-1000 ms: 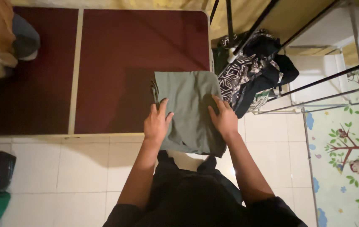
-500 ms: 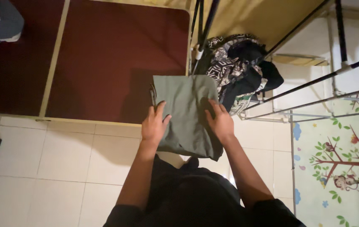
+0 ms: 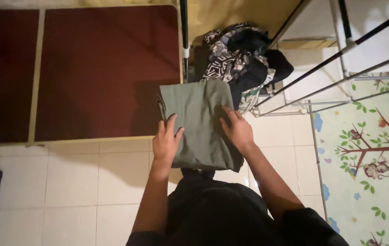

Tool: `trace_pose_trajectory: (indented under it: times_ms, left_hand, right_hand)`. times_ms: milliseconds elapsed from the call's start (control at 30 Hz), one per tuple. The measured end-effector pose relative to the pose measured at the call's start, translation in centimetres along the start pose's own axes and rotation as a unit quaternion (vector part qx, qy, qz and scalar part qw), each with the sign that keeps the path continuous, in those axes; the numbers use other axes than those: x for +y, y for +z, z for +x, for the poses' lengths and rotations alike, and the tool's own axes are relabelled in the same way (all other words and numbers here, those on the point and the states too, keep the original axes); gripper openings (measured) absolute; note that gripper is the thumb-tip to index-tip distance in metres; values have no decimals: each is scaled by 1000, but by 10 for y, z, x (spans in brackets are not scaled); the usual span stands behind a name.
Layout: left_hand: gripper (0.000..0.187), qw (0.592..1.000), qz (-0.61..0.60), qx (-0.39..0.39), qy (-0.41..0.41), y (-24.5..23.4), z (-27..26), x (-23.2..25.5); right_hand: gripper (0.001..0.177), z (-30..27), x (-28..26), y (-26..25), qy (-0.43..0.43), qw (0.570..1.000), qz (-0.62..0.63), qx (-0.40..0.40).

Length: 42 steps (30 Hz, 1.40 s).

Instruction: The person retrieves a pair of green shorts from a white laundry basket and places them on a maroon table. They unfold the garment, smooth out the fabric, and fold it into a compact rectangle by hand. Finally, the person picks up the folded shorts and places them back into the laundry basket.

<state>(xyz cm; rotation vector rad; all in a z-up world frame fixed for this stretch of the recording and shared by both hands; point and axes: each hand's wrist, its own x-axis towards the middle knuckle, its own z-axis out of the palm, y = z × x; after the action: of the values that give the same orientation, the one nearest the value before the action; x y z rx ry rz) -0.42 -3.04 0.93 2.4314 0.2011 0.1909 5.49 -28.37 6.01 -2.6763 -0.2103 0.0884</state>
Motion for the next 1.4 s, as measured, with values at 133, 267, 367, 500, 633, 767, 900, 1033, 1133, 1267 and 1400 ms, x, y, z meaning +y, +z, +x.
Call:
trace_pose_trajectory:
  times_ms: [133, 267, 367, 500, 633, 767, 900, 1033, 1133, 1267, 1400]
  left_hand:
    - [59, 1000, -6, -23, 1, 1, 5, 4]
    - [60, 999, -19, -29, 19, 2, 13, 12]
    - [57, 998, -28, -32, 42, 4, 21, 12]
    - [58, 998, -29, -24, 42, 9, 27, 22]
    - [57, 999, -22, -39, 26, 17, 29, 41]
    - [58, 997, -25, 27, 68, 34, 23, 67]
    - [58, 999, 0, 23, 30, 59, 18, 101]
    - [59, 999, 9, 29, 11, 76, 4, 137]
    - [59, 1000, 11, 25, -5, 85, 8, 166]
    - [59, 998, 24, 57, 16, 98, 0, 199]
    - [60, 999, 17, 33, -12, 113, -5, 227]
  right_hand:
    - [46, -7, 4, -2, 12, 1000, 4, 11]
    - [46, -7, 8, -5, 15, 999, 19, 43]
    - [43, -6, 14, -5, 20, 998, 10, 66]
    - [43, -2, 19, -12, 23, 996, 21, 86]
    - [44, 2, 32, -31, 19, 996, 30, 80]
    - [43, 2, 59, -49, -13, 996, 43, 80]
    - [43, 14, 96, -76, -63, 994, 55, 72]
    - [43, 7, 119, -107, -57, 997, 50, 24]
    - [42, 11, 134, -132, -71, 995, 61, 27]
    - [42, 5, 160, -156, -57, 995, 76, 15]
    - [42, 1, 189, -169, -73, 994, 79, 24]
